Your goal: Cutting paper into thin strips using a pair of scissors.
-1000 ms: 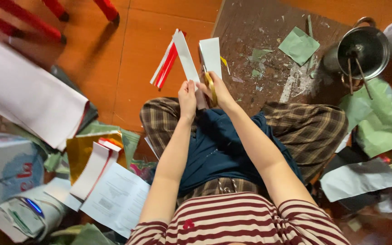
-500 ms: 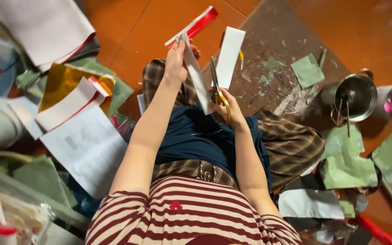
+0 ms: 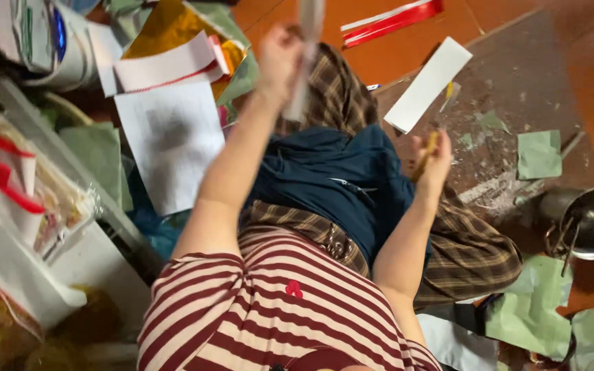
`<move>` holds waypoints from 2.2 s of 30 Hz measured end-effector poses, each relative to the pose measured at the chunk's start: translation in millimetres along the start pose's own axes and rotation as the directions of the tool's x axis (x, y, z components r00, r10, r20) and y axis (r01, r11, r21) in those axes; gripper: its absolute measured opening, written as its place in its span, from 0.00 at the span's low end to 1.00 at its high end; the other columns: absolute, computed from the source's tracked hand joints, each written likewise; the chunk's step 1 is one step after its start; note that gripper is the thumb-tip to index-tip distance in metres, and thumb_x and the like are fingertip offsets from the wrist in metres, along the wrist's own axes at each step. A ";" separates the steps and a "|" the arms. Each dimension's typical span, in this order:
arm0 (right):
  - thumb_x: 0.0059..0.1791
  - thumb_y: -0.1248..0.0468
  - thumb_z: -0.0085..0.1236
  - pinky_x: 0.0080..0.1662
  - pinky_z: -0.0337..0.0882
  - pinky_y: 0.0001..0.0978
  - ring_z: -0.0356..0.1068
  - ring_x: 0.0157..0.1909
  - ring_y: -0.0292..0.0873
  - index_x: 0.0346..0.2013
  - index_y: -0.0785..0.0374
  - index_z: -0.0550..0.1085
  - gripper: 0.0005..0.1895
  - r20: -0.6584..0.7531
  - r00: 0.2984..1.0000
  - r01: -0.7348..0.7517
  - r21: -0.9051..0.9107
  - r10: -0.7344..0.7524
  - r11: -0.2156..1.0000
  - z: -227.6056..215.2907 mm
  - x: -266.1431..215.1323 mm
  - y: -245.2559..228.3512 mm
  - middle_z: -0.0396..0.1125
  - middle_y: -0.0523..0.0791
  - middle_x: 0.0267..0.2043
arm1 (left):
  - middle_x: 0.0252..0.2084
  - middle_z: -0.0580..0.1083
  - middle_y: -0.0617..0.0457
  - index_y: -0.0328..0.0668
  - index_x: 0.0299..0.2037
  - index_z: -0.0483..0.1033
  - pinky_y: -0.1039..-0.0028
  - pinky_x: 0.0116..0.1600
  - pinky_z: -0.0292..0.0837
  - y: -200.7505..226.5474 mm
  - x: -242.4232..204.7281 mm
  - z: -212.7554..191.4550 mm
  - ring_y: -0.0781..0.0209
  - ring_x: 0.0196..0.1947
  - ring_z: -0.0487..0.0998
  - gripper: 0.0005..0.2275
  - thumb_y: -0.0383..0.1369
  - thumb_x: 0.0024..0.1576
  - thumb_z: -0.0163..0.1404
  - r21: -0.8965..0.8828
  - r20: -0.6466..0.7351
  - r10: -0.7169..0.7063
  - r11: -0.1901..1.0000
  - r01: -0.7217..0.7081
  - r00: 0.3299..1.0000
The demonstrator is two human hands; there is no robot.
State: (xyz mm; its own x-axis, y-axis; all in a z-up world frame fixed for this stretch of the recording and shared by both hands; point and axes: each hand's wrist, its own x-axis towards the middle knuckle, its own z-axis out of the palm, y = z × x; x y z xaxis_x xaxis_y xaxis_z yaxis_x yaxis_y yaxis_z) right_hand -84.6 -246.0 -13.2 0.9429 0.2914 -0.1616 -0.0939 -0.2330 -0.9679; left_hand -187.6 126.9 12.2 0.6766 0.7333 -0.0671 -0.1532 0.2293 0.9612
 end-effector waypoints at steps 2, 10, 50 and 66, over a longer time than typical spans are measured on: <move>0.52 0.65 0.69 0.48 0.72 0.35 0.72 0.49 0.45 0.63 0.67 0.67 0.28 -0.102 0.993 0.050 -0.045 -0.054 0.998 -34.0 28.4 80.3 0.70 0.49 0.53 | 0.39 0.78 0.52 0.36 0.51 0.77 0.76 0.41 0.75 -3.0 15.8 -82.5 0.65 0.37 0.78 0.13 0.19 0.57 0.51 0.148 -0.109 0.090 0.986 -0.074 0.990; 0.47 0.67 0.66 0.63 0.62 0.49 0.64 0.64 0.62 0.66 0.70 0.61 0.36 -0.497 0.864 -0.196 -0.478 -0.080 0.856 -80.0 62.7 181.9 0.63 0.60 0.63 | 0.37 0.81 0.47 0.42 0.42 0.81 0.60 0.42 0.76 -33.9 -41.0 -329.1 0.48 0.36 0.82 0.11 0.21 0.50 0.53 0.915 -0.335 0.482 0.372 0.158 0.809; 0.45 0.69 0.58 0.42 0.71 0.41 0.70 0.38 0.44 0.45 0.64 0.75 0.14 0.158 0.925 -0.271 -0.360 0.344 0.893 -73.6 80.2 80.0 0.72 0.48 0.37 | 0.35 0.78 0.44 0.28 0.47 0.74 0.71 0.32 0.77 -183.3 57.1 170.2 0.59 0.30 0.81 0.10 0.22 0.56 0.57 0.558 0.567 -0.563 0.799 0.222 0.601; 0.42 0.64 0.62 0.51 0.65 0.44 0.66 0.52 0.49 0.43 0.58 0.73 0.15 0.068 0.844 0.372 -0.788 -0.532 0.490 13.6 43.7 63.4 0.67 0.45 0.47 | 0.33 0.80 0.37 0.21 0.41 0.71 0.70 0.30 0.82 -234.6 57.3 157.6 0.52 0.27 0.83 0.07 0.23 0.61 0.52 0.715 0.382 -0.845 0.526 0.460 0.373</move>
State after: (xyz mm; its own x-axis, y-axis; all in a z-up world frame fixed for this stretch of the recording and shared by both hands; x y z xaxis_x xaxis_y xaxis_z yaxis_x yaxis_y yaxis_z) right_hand -53.7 -235.4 -84.2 0.8240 0.4329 0.3656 0.5571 -0.7368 -0.3831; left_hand 0.6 14.2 -175.1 0.6573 -0.1652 -0.7353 0.7456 0.0005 0.6664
